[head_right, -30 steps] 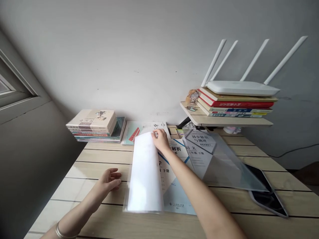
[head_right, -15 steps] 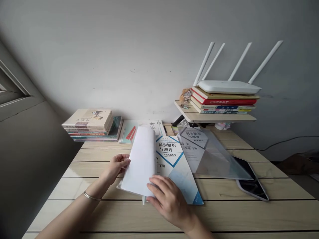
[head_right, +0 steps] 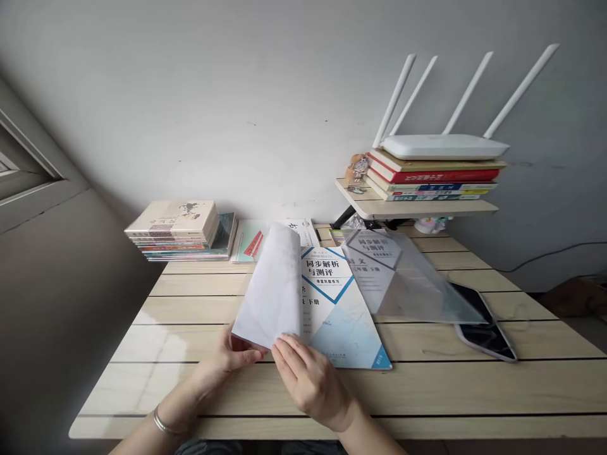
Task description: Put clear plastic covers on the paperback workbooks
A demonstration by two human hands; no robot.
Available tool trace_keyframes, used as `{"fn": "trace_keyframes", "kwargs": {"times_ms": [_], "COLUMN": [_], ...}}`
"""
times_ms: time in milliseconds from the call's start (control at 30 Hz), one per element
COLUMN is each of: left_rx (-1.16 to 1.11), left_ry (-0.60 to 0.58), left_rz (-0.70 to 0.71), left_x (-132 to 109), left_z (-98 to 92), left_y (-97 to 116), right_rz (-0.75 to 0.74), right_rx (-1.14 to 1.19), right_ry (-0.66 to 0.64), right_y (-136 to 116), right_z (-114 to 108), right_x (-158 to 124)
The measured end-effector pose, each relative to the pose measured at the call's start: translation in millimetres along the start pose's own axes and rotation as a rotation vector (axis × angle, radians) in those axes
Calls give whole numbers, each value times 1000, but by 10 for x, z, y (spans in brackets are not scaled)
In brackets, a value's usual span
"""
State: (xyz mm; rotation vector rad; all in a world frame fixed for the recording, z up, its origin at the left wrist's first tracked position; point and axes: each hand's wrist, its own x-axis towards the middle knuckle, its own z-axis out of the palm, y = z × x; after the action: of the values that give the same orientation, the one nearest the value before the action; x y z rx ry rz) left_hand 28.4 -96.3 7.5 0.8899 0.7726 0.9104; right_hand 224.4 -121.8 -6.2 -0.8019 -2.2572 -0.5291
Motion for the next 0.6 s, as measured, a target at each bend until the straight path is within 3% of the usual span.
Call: {"fn": "trace_keyframes", "kwargs": {"times_ms": [200, 333, 500, 600], "left_rx": [90, 52, 63, 130], "left_ry": [184, 238, 227, 283], "left_rz": [12, 51, 85, 90], "left_x": [55, 56, 29, 29], "left_z": [81, 119, 200, 237], "left_y": [-161, -167, -170, -169], "right_rz": [64, 160, 160, 173], "right_rx": [-10, -38, -24, -29], "right_ry": [-35, -3, 35, 38], "right_y": [-66, -67, -90, -122], "right_z": [4, -29, -10, 40], "right_x": [-17, -24, -30, -43]}}
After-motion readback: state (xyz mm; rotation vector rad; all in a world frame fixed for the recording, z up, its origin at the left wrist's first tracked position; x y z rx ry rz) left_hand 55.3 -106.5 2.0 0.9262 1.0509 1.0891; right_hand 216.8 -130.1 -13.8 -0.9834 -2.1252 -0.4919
